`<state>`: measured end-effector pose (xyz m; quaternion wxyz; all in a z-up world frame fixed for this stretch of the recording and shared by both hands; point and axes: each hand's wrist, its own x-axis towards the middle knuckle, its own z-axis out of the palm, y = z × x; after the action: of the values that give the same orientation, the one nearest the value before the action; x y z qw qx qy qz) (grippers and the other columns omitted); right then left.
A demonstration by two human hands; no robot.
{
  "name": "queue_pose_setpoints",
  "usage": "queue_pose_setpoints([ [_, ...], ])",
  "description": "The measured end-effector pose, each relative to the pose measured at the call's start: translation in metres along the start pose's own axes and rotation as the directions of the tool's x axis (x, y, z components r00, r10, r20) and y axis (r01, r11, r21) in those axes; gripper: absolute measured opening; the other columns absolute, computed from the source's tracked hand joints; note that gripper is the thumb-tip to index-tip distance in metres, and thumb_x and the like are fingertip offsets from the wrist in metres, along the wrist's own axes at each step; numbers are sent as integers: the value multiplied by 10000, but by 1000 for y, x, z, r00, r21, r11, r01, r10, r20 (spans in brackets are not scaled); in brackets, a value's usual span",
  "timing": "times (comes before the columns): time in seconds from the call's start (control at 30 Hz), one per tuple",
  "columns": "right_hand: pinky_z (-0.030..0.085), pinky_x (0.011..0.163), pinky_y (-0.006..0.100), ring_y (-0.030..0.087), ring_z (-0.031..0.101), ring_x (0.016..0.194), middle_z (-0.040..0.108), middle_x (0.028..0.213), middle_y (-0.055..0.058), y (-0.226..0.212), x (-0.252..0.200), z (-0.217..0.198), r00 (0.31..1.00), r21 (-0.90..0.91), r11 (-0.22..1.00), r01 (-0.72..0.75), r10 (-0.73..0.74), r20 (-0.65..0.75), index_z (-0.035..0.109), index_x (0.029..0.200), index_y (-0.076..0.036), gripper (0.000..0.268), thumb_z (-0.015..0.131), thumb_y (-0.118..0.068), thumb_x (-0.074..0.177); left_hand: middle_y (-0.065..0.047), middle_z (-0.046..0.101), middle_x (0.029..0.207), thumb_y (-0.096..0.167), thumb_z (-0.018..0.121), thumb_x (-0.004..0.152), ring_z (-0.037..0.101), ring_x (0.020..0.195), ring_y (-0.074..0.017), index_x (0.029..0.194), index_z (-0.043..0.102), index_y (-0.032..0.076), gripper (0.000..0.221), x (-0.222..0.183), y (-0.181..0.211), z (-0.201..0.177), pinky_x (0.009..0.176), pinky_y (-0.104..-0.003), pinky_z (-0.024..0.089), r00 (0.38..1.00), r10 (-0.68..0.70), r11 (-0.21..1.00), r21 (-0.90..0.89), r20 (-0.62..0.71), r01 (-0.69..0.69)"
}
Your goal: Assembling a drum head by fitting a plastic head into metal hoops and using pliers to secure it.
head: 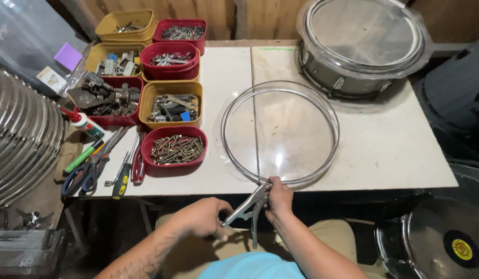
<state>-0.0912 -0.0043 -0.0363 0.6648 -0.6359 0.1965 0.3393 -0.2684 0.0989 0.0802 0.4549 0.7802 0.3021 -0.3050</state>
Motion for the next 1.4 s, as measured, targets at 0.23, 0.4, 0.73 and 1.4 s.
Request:
queue_pose_setpoints([
  [0.23,208,286,309,190,378,370,413,518,65,-4,-2,0,1000,36,999,-20,19,24,470,765,-84,255,622,-210,927,-7,547,627,594,900,674,463,601,-148,720,618,127,547,-1,8,4,567,-329,318,993,-102,985,136,-53,108],
  [0.4,317,368,353,179,425,405,445,506,54,3,5,-2,1000,141,990,-8,4,23,469,693,-123,287,646,-165,914,-67,672,654,350,810,917,640,515,-129,843,691,67,315,21,-27,10,431,-263,547,988,21,943,-330,152,30],
  [0.73,344,367,355,192,478,446,570,611,96,5,1,-1,1000,103,995,3,-2,-9,578,766,-37,209,653,-192,885,-75,750,798,146,774,844,739,658,-116,1086,736,30,270,35,-37,46,526,-243,582,994,14,890,-455,108,37],
  [1.4,368,383,334,181,493,466,624,696,114,0,0,0,998,152,986,-66,69,-14,614,929,-20,144,644,-161,919,-12,698,674,134,929,677,610,507,-78,1077,745,102,441,20,-17,49,453,-211,501,989,13,925,-378,149,45],
])
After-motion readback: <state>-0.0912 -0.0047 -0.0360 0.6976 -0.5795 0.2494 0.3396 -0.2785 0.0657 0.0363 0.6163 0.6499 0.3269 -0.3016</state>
